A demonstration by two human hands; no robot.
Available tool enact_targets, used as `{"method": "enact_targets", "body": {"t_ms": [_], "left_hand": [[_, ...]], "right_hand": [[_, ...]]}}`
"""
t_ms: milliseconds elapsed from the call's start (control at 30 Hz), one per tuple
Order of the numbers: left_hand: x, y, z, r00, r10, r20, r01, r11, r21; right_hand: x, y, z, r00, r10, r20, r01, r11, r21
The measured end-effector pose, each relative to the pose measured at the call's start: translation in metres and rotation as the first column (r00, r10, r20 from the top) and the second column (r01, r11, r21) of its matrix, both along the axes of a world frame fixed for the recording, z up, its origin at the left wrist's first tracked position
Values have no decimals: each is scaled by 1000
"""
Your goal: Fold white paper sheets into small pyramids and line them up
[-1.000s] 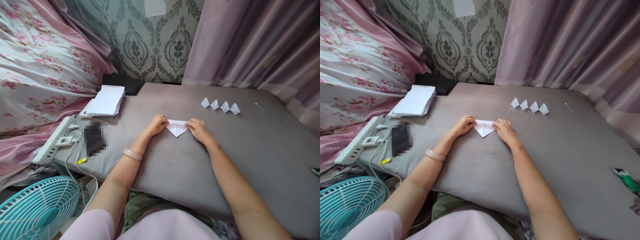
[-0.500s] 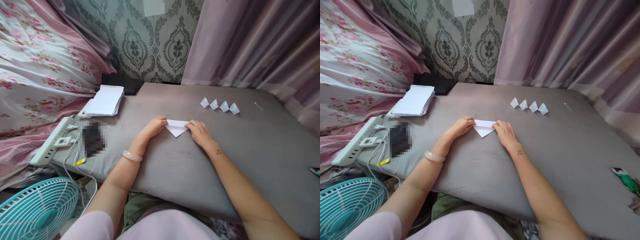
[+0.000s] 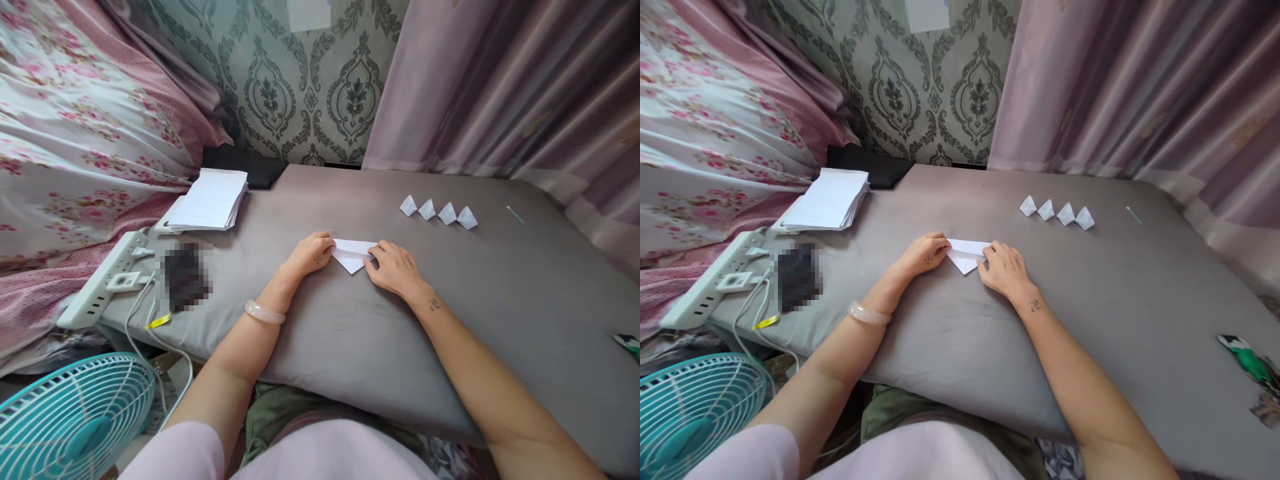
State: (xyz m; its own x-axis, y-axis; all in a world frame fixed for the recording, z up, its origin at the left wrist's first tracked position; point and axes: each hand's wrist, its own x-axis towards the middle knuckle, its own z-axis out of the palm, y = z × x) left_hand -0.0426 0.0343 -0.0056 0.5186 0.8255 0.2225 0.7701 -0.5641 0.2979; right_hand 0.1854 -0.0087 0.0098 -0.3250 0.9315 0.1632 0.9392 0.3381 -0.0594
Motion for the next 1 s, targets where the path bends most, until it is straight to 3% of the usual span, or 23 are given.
{"method": "enact_targets", "body": {"t_ms": [200,433,733,1000], "left_hand": [[14,-4,1,992,121,-21,-120,993,18],[14,-3,0,993,99,-58,-97,995,37],[14,-5,4,985,64,-157,-58,997,44],[10,-2,6,982,-21,-185,32,998,57]], "right_hand": [[-29,7,11,983,-173,68,177,982,-62],[-46,17,13,971,-212,109,218,974,-54],[-52,24,18,976,-109,187,133,983,-123],[-37,13,16,975,-68,211,86,993,-80]]}}
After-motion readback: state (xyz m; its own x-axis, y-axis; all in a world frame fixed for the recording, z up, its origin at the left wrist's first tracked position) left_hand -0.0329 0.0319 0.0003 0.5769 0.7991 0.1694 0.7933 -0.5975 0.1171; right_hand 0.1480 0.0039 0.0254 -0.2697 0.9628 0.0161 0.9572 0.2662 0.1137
